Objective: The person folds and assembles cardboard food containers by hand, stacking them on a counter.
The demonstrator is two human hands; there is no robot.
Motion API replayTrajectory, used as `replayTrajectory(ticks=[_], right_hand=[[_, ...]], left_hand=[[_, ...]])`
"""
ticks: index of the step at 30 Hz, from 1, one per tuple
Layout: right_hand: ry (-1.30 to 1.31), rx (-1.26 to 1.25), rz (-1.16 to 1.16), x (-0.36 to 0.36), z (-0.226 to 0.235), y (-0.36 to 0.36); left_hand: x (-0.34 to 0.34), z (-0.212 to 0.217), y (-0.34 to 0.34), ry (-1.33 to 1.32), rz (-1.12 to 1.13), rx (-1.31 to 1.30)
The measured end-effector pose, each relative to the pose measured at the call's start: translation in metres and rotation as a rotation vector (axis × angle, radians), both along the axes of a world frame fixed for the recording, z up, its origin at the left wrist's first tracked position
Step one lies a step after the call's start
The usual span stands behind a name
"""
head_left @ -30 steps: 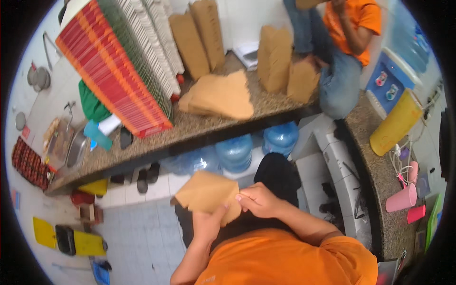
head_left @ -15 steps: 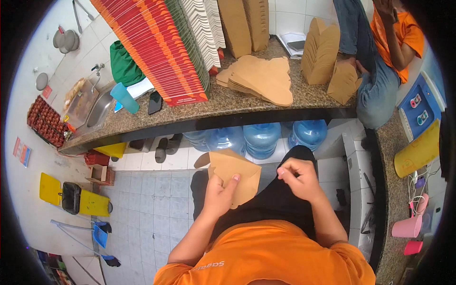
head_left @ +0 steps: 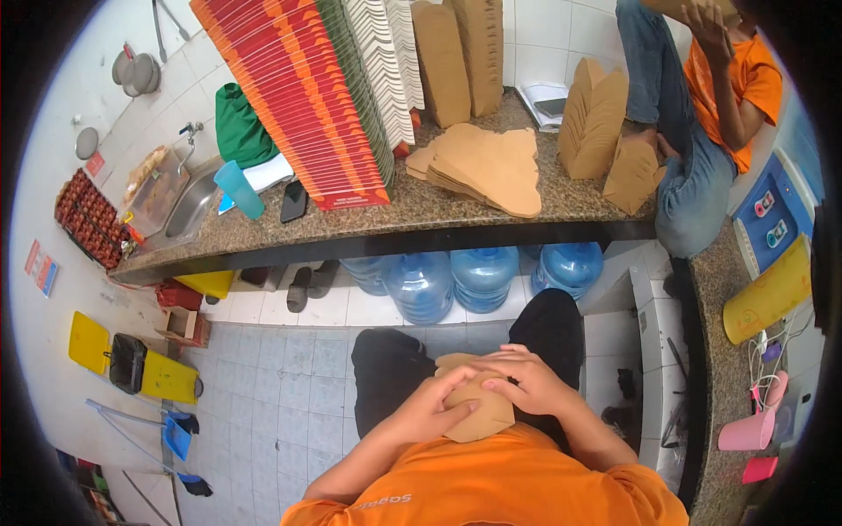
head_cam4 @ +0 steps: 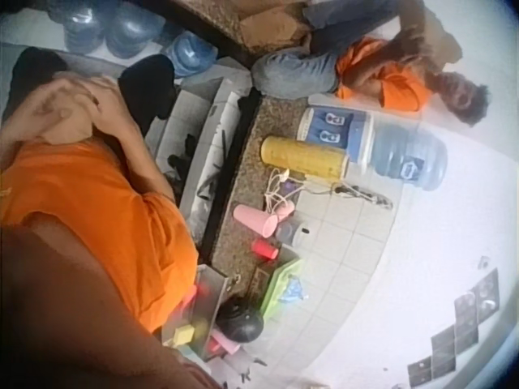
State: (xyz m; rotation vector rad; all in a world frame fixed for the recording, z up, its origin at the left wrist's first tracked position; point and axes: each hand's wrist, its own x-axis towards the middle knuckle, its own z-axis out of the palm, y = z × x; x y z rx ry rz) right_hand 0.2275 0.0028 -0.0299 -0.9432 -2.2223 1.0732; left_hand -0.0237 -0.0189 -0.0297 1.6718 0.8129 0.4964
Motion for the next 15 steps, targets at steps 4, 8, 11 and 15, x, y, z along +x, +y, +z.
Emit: replayTrajectory(ticks=[4, 8, 11, 15], right_hand=[[0.096, 0.028, -0.004, 0.002, -0.005, -0.008], [0.217, 0.143, -0.145, -0.004, -0.007, -0.007], [0.313, 0.334, -0.289, -0.029, 0.005, -0.013], [0.381, 0.459, -0.431, -0.028, 0.005, -0.025]], left_hand=[[0.004, -0.013, -0.022, -0.43, 0.173, -0.151], [0.001, -0.008, -0.029, -0.48, 0.447, -0.337], [-0.006, -0.015, -0.028, -0.647, 0.563, -0.334], [-0.008, 0.0, -0.006, -0.425, 0.313, -0.309]])
